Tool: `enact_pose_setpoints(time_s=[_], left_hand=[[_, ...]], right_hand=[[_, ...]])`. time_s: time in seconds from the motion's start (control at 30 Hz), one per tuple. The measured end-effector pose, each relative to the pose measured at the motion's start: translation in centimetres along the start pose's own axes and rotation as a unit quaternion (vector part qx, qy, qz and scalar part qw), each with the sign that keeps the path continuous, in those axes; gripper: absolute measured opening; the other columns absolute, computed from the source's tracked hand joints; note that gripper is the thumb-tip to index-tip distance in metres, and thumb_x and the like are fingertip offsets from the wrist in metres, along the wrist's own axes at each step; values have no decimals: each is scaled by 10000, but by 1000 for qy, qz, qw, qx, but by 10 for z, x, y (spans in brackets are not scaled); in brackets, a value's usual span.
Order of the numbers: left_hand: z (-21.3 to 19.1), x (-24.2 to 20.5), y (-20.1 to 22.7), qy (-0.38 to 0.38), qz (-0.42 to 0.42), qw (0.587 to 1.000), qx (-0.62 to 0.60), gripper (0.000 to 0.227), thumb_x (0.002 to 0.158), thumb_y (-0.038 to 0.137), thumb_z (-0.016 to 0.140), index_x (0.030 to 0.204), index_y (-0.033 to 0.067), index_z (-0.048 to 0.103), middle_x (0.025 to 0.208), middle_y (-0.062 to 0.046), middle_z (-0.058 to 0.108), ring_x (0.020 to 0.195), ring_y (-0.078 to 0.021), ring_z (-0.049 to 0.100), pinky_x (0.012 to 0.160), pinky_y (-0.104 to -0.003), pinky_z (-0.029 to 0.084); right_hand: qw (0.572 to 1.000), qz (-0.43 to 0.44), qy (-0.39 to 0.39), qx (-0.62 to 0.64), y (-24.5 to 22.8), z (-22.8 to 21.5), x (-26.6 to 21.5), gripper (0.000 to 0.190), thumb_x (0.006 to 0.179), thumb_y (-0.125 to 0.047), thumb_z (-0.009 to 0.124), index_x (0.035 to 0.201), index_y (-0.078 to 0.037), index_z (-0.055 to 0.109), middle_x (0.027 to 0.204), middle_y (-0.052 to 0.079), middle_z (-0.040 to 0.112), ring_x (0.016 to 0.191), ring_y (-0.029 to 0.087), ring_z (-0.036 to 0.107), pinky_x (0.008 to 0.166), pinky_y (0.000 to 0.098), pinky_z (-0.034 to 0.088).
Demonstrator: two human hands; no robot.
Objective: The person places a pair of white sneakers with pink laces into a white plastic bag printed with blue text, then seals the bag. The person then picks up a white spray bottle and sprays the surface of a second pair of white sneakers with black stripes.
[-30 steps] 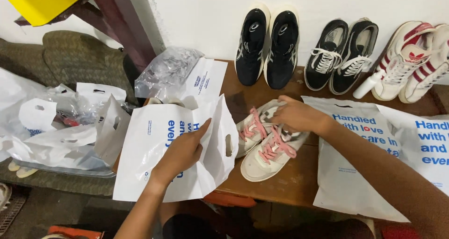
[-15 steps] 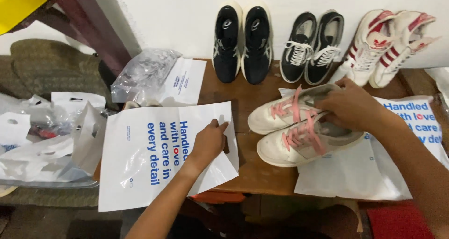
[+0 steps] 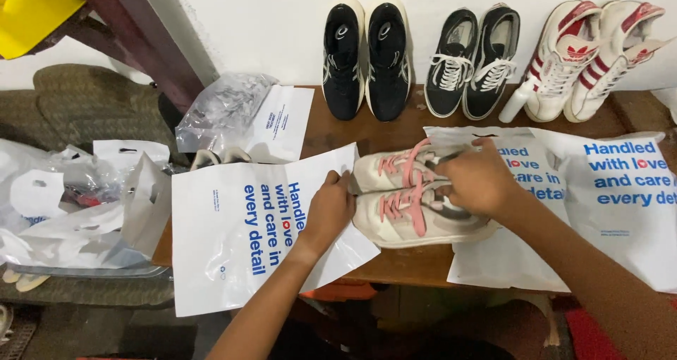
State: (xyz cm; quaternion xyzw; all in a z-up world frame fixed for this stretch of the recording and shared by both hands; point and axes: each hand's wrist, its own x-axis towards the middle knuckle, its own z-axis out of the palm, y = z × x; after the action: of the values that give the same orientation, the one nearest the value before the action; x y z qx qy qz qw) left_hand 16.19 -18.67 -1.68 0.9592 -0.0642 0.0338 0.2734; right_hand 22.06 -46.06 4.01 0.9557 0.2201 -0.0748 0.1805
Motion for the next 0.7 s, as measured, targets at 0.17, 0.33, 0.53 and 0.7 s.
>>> enact_pose_setpoints(time_s=[0.17, 0.33, 0.53, 0.7], left_hand=[[9, -2, 0, -15, 6, 1000, 8, 480, 936, 27, 565, 1403, -81, 570, 1142, -217, 625, 938, -383, 741, 787, -439, 647], [14, -10, 7, -33, 27, 999, 3, 521, 922, 54, 578, 1428, -67, 552, 1170, -226, 609, 938, -426, 730, 790, -481, 637], [8, -8, 20, -25, 26, 999, 17, 493, 936, 77, 562, 1411, -54, 577, 1128, -182, 616, 923, -382, 739, 739, -440, 636], [7, -3, 16, 5, -2, 1000, 14, 467, 944, 105, 579, 1380, -62, 604, 1092, -174, 627, 905, -370, 739, 710, -440, 630]], right_hand=[[998, -33, -30, 45, -25, -19, -12, 225, 908, -451, 647, 1011, -291, 766, 892, 13, 798, 1028, 191, 758, 1197, 508, 264], [996, -16, -28, 86, -38, 6, -4, 268, 921, -414, 636, 1108, -262, 754, 948, 28, 804, 1029, 213, 753, 1176, 492, 257], [995, -9, 14, 100, -62, 19, -14, 294, 906, -394, 627, 1147, -272, 742, 941, 24, 795, 1050, 214, 739, 1166, 497, 250], [980, -63, 105, 157, -75, 45, -7, 257, 873, -311, 668, 1095, -216, 758, 906, 49, 789, 1018, 234, 736, 1167, 523, 245]])
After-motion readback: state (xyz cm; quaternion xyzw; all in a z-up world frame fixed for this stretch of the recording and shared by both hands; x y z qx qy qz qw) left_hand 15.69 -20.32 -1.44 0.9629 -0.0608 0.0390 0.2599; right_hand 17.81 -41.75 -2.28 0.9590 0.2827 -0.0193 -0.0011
